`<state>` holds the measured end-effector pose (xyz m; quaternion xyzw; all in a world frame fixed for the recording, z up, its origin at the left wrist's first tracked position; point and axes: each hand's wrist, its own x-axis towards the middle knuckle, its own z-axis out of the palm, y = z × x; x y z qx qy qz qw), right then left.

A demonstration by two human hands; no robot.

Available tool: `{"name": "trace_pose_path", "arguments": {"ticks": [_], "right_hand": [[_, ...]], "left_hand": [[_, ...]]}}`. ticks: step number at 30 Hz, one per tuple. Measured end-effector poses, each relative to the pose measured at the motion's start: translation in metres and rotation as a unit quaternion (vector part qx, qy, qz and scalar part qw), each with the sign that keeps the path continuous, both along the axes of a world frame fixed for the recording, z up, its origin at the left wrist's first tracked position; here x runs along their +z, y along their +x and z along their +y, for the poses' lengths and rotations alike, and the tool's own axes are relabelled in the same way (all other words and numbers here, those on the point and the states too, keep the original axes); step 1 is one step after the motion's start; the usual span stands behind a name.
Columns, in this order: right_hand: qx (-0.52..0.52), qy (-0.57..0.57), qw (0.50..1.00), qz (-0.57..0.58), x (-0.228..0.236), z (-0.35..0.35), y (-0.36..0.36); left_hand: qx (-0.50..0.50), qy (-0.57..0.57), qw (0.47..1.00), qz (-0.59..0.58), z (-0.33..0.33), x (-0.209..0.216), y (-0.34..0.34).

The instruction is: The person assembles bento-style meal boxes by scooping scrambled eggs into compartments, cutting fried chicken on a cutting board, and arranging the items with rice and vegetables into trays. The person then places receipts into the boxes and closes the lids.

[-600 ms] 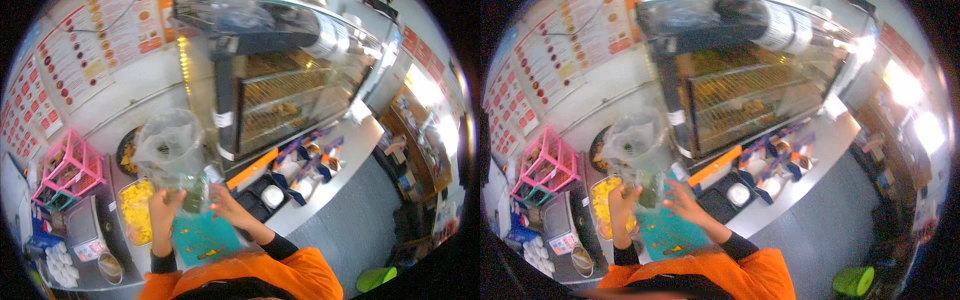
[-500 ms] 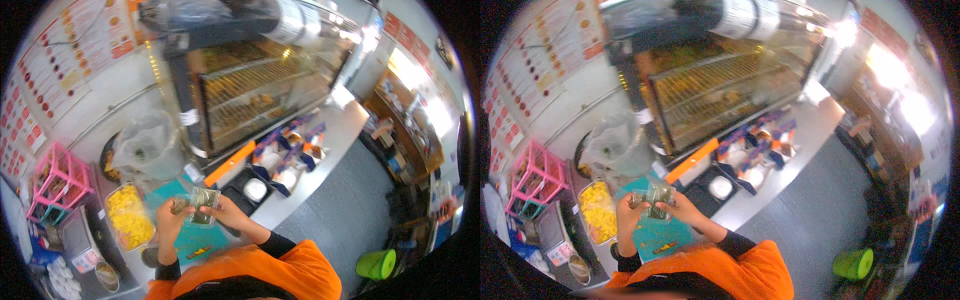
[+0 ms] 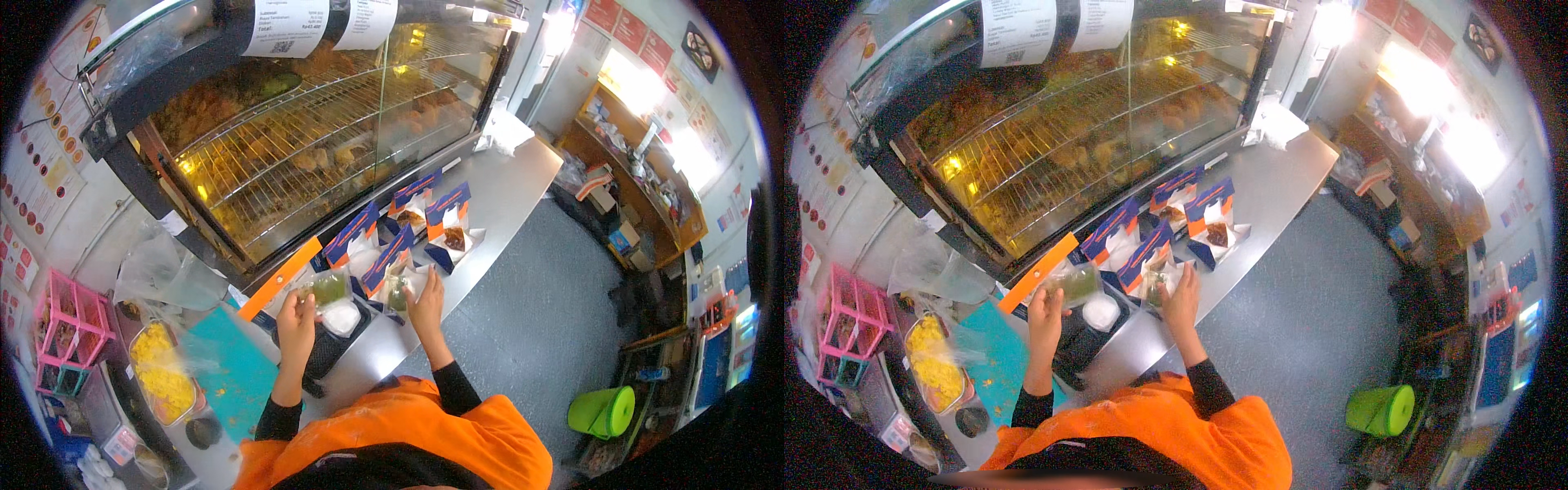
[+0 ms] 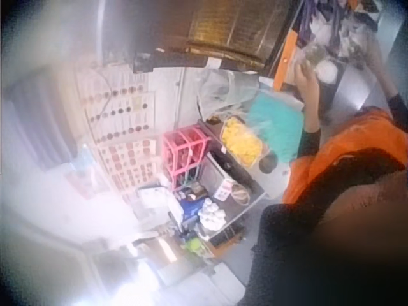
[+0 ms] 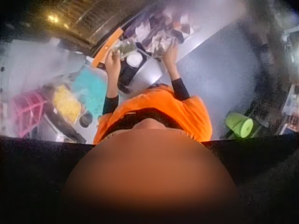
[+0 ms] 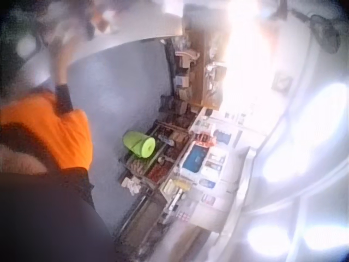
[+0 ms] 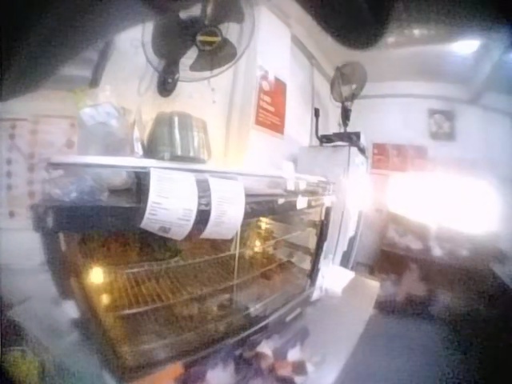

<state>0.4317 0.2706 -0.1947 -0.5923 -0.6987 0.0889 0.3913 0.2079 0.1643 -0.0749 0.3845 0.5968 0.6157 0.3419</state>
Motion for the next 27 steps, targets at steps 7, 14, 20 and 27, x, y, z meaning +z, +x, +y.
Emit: {"name": "trace_pose_path", "arguments": {"ticks": [7, 14, 20, 27], "right_hand": [[0.367, -0.226, 0.772, 0.468, 0.093, 0.016, -0.009], [0.346, -0.104, 0.931, 0.057, 0.087, 0.14, -0.021], [0.325, -0.009, 0.94, -0.102, 0.089, 0.158, -0.045], [0.432, -0.14, 0.863, 0.221, 0.126, 0.097, -0.039]], "left_hand": [[-0.104, 0.103, 0.989, -0.033, 0.06, -0.004, 0.049], [-0.063, 0.016, 0.918, 0.39, 0.044, -0.082, 0.096], [0.339, 0.283, 0.759, 0.48, -0.009, -0.056, -0.015], [0.258, -0.363, 0.67, 0.594, -0.034, -0.005, -0.339]]}}
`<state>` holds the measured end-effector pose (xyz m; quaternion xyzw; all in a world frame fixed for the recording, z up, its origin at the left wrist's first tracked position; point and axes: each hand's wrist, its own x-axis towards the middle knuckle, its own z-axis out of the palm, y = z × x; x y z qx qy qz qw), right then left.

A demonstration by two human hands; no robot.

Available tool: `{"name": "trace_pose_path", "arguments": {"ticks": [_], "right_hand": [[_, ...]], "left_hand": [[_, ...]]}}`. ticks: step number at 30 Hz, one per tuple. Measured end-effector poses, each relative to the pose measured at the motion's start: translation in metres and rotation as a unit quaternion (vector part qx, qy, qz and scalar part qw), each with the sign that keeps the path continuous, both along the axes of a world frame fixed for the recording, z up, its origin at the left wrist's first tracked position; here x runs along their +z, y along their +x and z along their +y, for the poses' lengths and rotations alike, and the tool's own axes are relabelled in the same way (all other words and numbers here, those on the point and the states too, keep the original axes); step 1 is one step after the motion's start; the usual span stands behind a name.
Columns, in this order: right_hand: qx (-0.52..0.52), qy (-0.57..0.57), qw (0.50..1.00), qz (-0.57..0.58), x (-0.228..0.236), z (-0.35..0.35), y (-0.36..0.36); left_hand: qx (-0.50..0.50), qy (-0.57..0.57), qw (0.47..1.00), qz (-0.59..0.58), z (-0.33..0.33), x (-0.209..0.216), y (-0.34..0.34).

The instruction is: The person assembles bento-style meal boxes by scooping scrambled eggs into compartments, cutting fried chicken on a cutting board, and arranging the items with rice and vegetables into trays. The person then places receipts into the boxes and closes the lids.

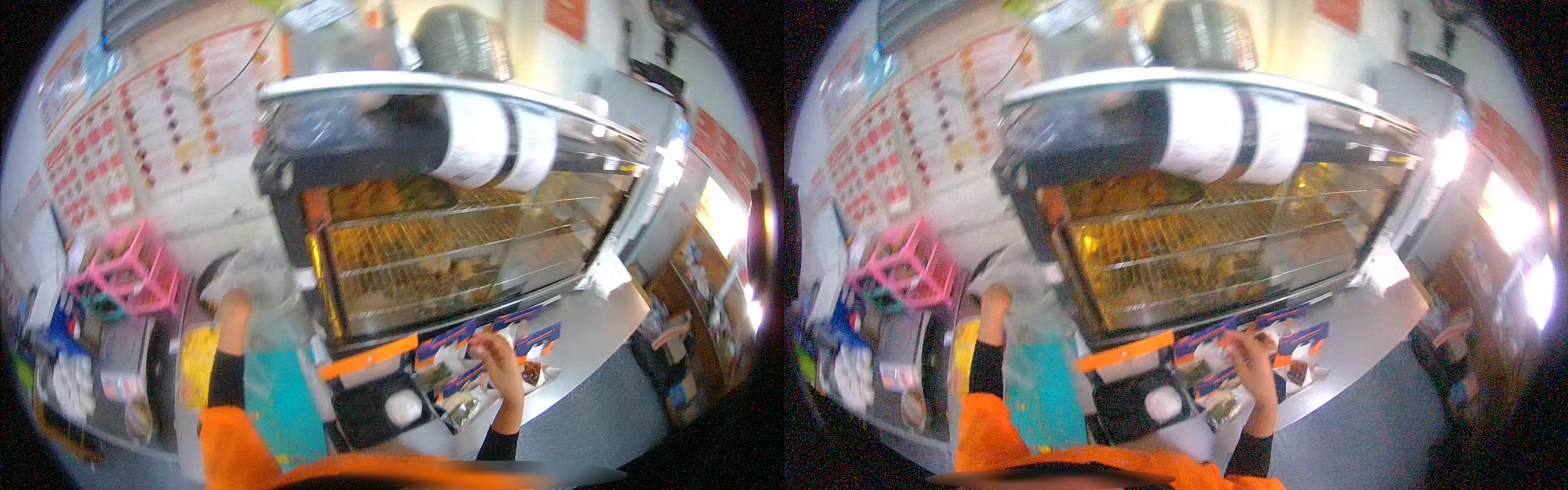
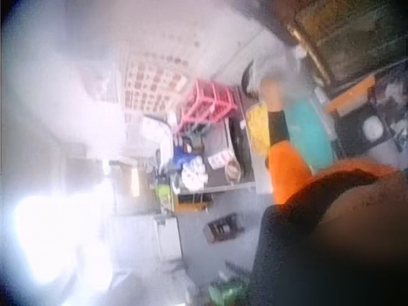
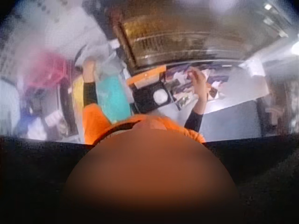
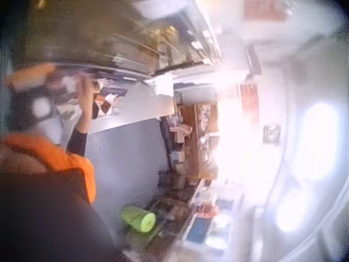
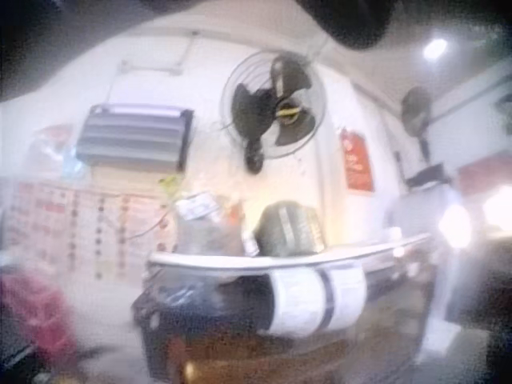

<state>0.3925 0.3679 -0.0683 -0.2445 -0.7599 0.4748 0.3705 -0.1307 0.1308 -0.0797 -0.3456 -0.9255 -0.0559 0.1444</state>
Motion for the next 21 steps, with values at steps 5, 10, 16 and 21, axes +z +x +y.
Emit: {"name": "trace_pose_path", "arguments": {"ticks": [5, 10, 16, 21], "right_hand": [[-0.011, -0.072, 0.997, 0.024, 0.0, -0.019, -0.01], [-0.039, -0.01, 0.998, -0.056, 0.003, -0.027, 0.004], [-0.041, -0.008, 0.999, -0.017, 0.005, -0.026, 0.02], [0.008, 0.007, 1.0, -0.023, 0.006, -0.023, 0.009]], "left_hand": [[-0.231, -0.101, 0.959, 0.131, 0.049, -0.092, -0.107], [-0.205, -0.153, 0.966, 0.036, 0.066, -0.09, -0.093], [-0.25, -0.173, 0.951, 0.052, 0.032, -0.031, -0.064], [-0.219, -0.158, 0.956, 0.113, 0.024, -0.032, -0.058]]}}
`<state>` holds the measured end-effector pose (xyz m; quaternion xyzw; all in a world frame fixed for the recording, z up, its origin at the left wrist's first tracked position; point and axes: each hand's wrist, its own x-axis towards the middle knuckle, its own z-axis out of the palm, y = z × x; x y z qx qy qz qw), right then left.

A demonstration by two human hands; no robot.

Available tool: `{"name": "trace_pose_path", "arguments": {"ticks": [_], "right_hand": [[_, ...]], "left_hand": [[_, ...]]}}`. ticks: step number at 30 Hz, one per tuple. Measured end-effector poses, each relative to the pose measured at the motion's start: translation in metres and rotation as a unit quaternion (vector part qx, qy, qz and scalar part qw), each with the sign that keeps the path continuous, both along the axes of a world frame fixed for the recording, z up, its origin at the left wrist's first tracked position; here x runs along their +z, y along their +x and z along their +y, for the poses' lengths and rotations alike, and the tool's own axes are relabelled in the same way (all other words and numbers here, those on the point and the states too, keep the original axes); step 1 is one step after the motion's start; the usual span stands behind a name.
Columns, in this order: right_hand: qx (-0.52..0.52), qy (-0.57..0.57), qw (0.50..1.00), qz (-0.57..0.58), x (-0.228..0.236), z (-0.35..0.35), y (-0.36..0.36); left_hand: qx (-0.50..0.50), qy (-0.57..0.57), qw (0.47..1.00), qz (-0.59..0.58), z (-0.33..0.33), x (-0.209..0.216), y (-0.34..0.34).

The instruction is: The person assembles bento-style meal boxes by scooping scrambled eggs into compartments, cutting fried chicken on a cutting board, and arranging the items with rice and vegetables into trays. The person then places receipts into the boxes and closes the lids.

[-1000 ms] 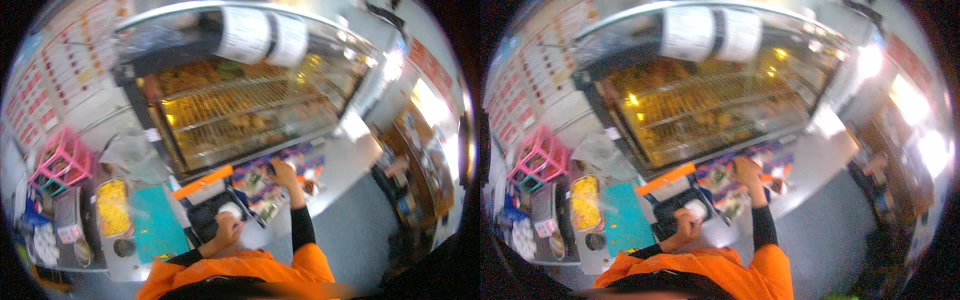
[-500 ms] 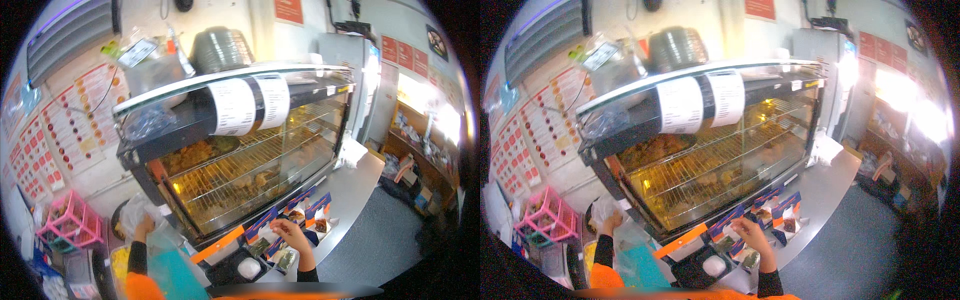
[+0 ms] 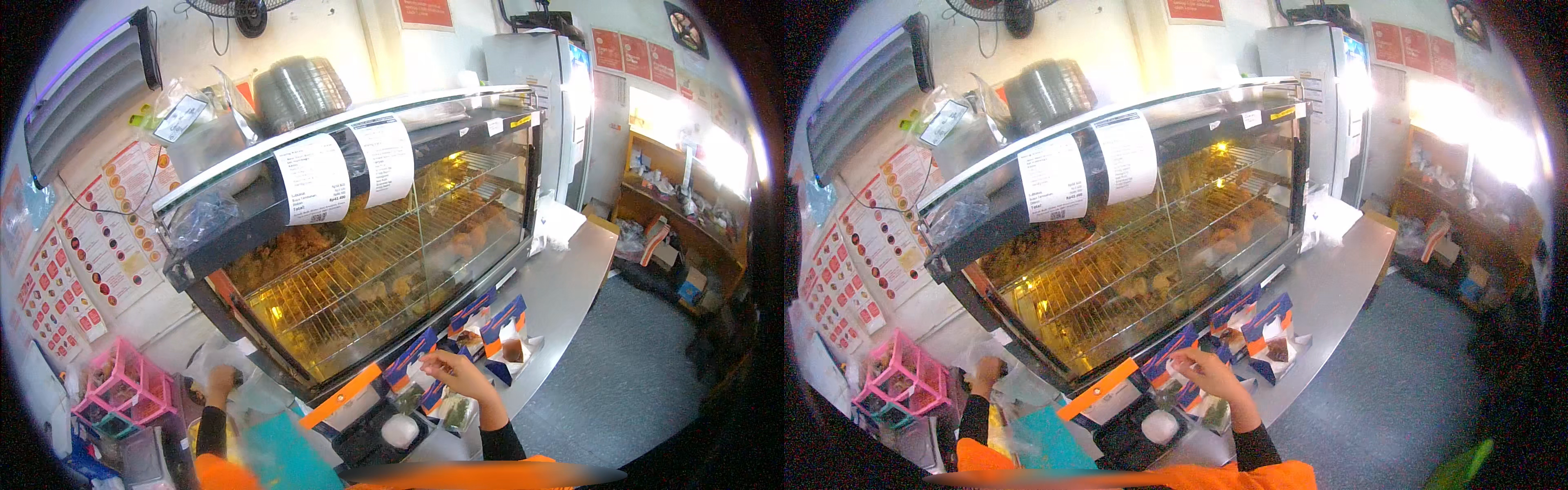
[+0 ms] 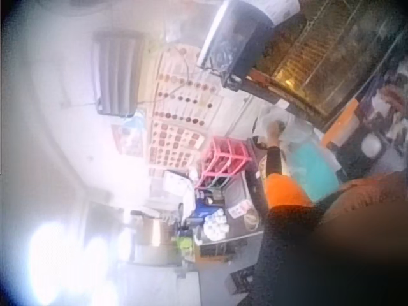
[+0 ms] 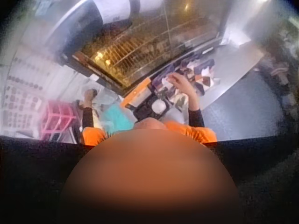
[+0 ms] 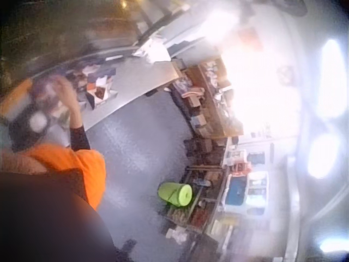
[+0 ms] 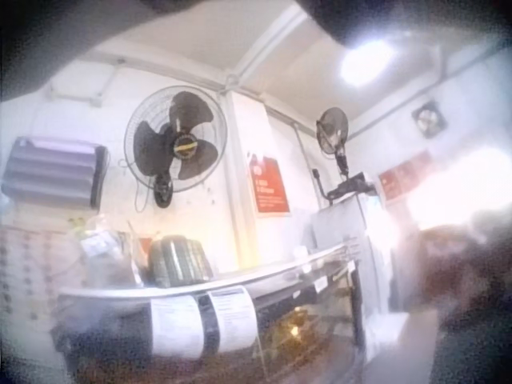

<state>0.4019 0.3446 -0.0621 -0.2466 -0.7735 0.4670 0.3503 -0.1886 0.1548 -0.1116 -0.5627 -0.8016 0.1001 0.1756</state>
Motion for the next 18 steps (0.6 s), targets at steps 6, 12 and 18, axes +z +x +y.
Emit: {"name": "trace_pose_path", "arguments": {"ticks": [6, 12, 18], "right_hand": [[0.07, 0.002, 0.998, 0.001, 0.008, -0.008, -0.002], [0.134, -0.06, 0.989, -0.001, 0.005, -0.038, -0.021], [0.218, -0.028, 0.971, -0.092, 0.0, -0.075, -0.027]], "left_hand": [[0.07, 0.094, 0.993, -0.031, -0.001, 0.042, 0.031], [-0.083, 0.171, 0.982, -0.011, -0.028, 0.043, 0.04], [0.078, 0.179, 0.966, -0.168, -0.048, 0.032, 0.057]]}}
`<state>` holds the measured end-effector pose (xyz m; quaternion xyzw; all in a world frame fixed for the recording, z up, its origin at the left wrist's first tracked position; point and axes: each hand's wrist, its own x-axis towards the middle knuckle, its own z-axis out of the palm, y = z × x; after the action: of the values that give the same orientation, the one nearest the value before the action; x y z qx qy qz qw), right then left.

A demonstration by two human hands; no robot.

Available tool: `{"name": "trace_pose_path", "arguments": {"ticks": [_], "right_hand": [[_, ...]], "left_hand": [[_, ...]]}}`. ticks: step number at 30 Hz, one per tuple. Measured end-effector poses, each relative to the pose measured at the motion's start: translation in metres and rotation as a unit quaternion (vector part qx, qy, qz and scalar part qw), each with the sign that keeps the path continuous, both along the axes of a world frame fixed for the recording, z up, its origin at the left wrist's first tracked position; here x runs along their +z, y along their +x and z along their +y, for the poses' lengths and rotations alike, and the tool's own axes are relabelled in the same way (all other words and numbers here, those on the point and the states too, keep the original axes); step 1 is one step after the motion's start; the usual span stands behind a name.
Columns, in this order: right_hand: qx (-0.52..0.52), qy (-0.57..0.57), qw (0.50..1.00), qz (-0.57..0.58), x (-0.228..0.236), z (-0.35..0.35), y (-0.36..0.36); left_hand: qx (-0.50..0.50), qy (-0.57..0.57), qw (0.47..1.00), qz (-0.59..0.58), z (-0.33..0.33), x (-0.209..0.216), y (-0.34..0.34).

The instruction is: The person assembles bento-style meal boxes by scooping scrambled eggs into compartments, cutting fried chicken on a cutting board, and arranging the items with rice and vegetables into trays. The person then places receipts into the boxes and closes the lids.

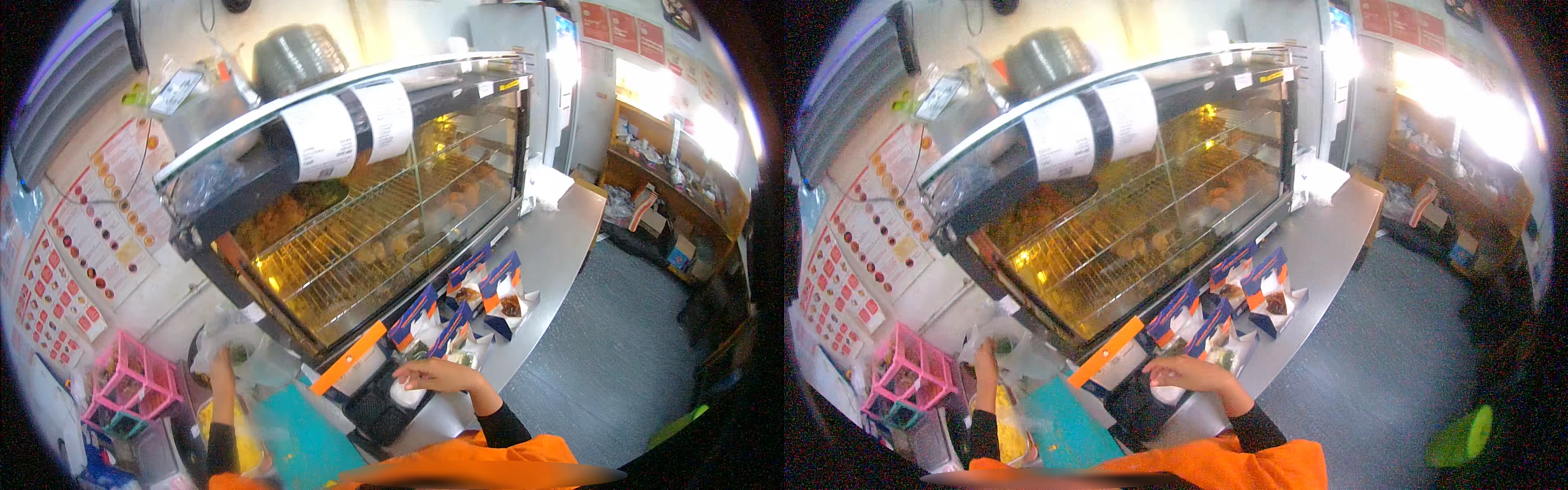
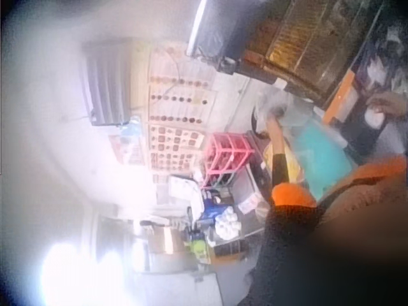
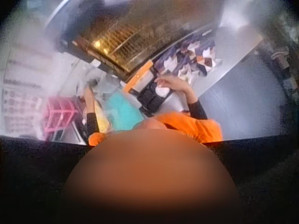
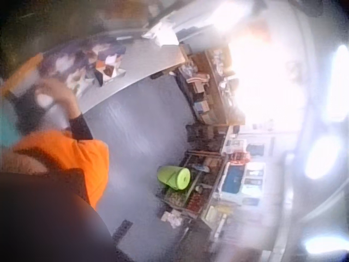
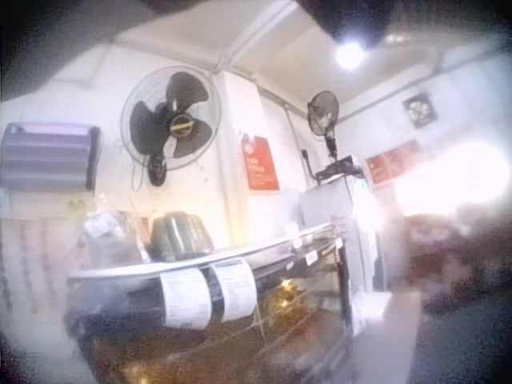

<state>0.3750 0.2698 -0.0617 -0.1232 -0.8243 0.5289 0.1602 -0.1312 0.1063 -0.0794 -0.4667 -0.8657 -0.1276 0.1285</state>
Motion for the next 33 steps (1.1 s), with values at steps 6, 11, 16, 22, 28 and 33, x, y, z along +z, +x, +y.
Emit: {"name": "trace_pose_path", "arguments": {"ticks": [6, 11, 16, 22, 28, 33], "right_hand": [[0.016, -0.035, 0.999, -0.031, -0.004, -0.012, -0.004], [0.101, -0.057, 0.991, -0.06, -0.004, 0.006, -0.006], [0.141, -0.029, 0.989, -0.039, 0.004, 0.042, 0.01], [0.15, -0.004, 0.988, -0.03, 0.01, 0.1, 0.049], [0.152, -0.204, 0.961, 0.109, 0.007, 0.096, 0.044], [-0.048, -0.194, 0.98, 0.017, -0.018, 0.088, 0.053]], "left_hand": [[-0.089, 0.286, 0.952, -0.057, 0.0, 0.038, 0.006], [-0.054, 0.339, 0.938, -0.033, 0.011, 0.014, -0.008], [-0.086, 0.549, 0.801, -0.225, 0.02, -0.019, -0.027], [0.158, 0.737, 0.653, 0.075, -0.002, 0.045, 0.033], [0.126, 0.614, 0.774, -0.091, 0.055, 0.067, 0.267], [-0.133, 0.3, 0.832, -0.447, 0.171, 0.009, 0.423]]}}
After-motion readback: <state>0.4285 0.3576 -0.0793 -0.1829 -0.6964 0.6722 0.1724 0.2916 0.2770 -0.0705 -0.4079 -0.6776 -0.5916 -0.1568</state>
